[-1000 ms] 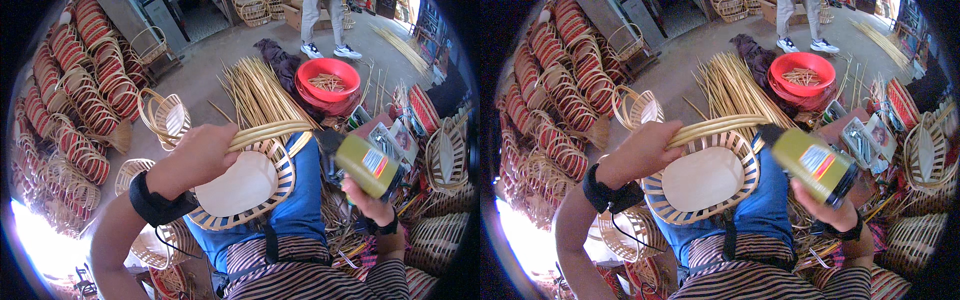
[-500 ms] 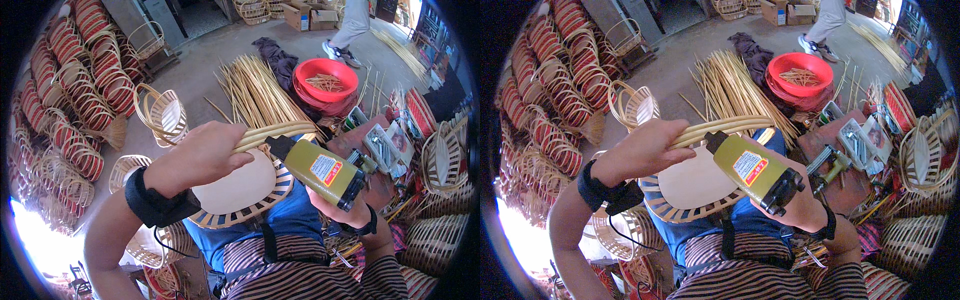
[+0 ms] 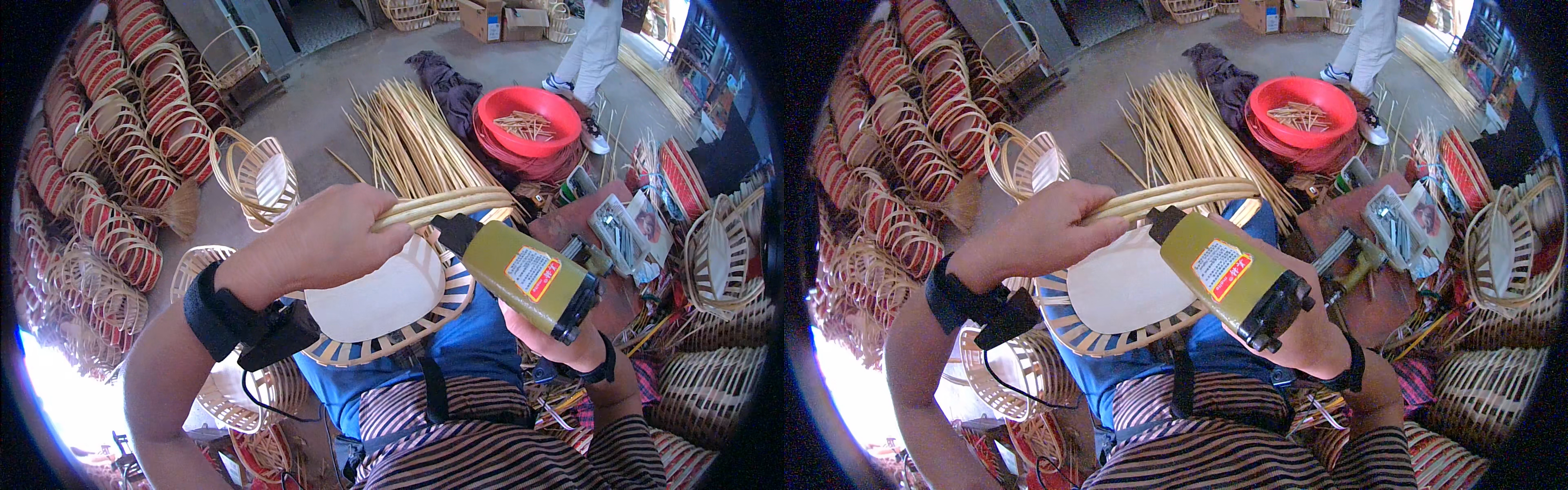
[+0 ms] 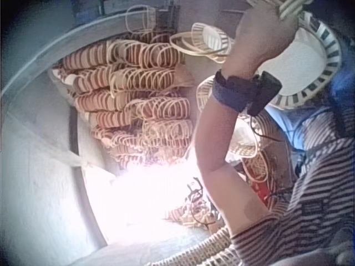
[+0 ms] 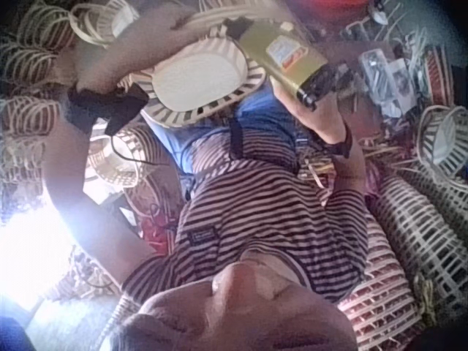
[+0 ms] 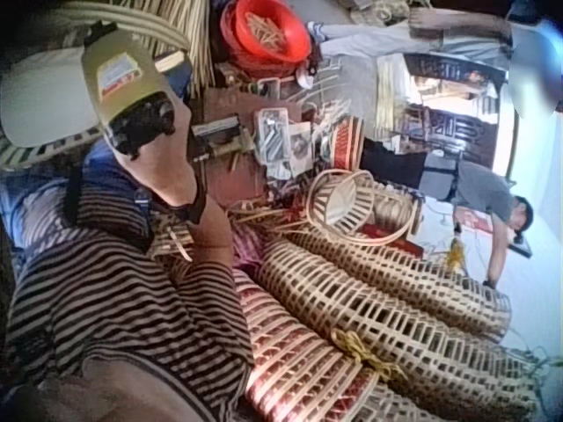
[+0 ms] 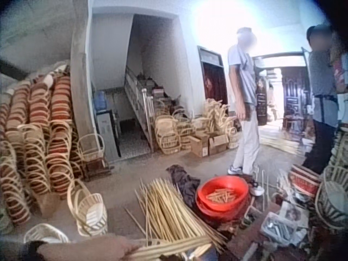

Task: The person assembles a wicker basket by attaching a curved handle to the rim using a pneumatic staple gun, reloading the staples from a small container when needed, and trimming excess reed with shears.

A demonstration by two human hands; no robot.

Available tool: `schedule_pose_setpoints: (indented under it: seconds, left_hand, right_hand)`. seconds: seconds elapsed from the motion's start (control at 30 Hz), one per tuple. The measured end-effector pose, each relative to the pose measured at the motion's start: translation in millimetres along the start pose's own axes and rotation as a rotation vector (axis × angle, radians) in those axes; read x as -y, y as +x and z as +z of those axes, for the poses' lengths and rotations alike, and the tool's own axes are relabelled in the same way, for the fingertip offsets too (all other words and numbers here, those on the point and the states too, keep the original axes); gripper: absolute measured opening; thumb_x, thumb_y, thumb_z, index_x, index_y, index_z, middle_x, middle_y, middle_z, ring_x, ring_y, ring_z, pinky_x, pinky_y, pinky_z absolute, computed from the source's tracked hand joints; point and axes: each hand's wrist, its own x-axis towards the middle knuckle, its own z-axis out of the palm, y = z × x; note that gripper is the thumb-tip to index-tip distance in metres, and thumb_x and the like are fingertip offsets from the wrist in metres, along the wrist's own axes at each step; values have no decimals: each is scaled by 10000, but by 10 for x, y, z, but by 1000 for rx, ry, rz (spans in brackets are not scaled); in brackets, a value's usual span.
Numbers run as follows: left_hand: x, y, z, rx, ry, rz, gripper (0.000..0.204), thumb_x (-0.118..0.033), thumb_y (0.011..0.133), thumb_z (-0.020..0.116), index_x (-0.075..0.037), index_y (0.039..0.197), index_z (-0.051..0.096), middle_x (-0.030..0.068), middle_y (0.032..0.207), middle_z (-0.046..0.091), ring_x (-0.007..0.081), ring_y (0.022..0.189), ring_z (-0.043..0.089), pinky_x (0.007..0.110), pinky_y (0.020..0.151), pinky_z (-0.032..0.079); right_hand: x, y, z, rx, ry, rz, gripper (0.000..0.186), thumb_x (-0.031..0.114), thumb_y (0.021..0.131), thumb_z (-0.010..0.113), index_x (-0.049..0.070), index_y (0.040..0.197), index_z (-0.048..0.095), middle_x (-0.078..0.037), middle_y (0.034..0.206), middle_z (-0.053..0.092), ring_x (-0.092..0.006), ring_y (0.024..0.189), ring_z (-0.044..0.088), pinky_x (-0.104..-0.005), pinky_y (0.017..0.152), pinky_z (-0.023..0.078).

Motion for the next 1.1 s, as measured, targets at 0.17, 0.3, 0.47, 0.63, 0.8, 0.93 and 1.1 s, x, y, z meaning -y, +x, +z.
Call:
schedule_pose_setpoints:
  seconds: [0.17, 0.3, 0.47, 0.63, 0.8, 0.93, 1.1]
  left_hand:
    - [-30, -19, 1, -27, -6, -8, 338, -291, 770, 490, 39, 698, 495, 88, 511, 443, 142, 490, 458, 293, 465, 357]
    - [14, -8, -19, -11, 1, -40, 327, -287, 776, 487, 32, 702, 490, 88, 510, 440, 138, 488, 454, 288, 465, 359]
    - [-19, -87, -38, -143, 220, 156, 287, -259, 748, 531, -14, 853, 424, 141, 658, 494, 263, 586, 525, 351, 508, 399]
    - [-44, -241, 20, -314, 507, 177, 297, -198, 694, 571, -38, 876, 398, 131, 687, 496, 291, 637, 529, 373, 538, 419]
    - [-43, -245, 68, -328, 628, 119, 261, -154, 698, 556, -34, 872, 403, 110, 668, 498, 269, 615, 535, 344, 510, 426]
    - [-67, -237, 80, -361, 688, 145, 252, -159, 705, 550, -21, 860, 408, 110, 639, 492, 256, 569, 532, 324, 468, 424]
    - [-40, -245, 75, -369, 692, 180, 247, -166, 713, 542, -17, 858, 409, 105, 617, 488, 251, 546, 529, 317, 457, 425]
  right_hand:
    - [4, 16, -7, 11, -100, -62, 313, 66, 682, 562, 34, 990, 516, -116, 995, 528, -225, 892, 534, -321, 760, 423]
    - [37, 55, 24, -18, -98, -63, 422, 71, 689, 577, 7, 1086, 449, -141, 1074, 494, -216, 916, 533, -276, 775, 433]
    - [-90, -48, 50, -31, -172, -131, 477, 75, 697, 589, -31, 1121, 398, -135, 1066, 502, -182, 900, 544, -251, 772, 430]
    - [-38, 30, 19, -4, -170, -117, 524, 91, 677, 614, -36, 1132, 389, -141, 1045, 512, -184, 890, 548, -253, 765, 433]
    - [66, 109, 65, -118, 383, 205, 601, 132, 655, 647, -35, 1157, 363, -144, 1014, 526, -210, 869, 558, -251, 742, 433]
    - [55, 118, 85, -105, 323, 208, 618, 130, 643, 654, -42, 1158, 358, -158, 1014, 523, -218, 876, 556, -261, 747, 431]
    - [74, 100, 114, -105, 560, 370, 629, 129, 634, 661, -47, 1155, 357, -165, 1022, 518, -227, 888, 551, -266, 755, 428]
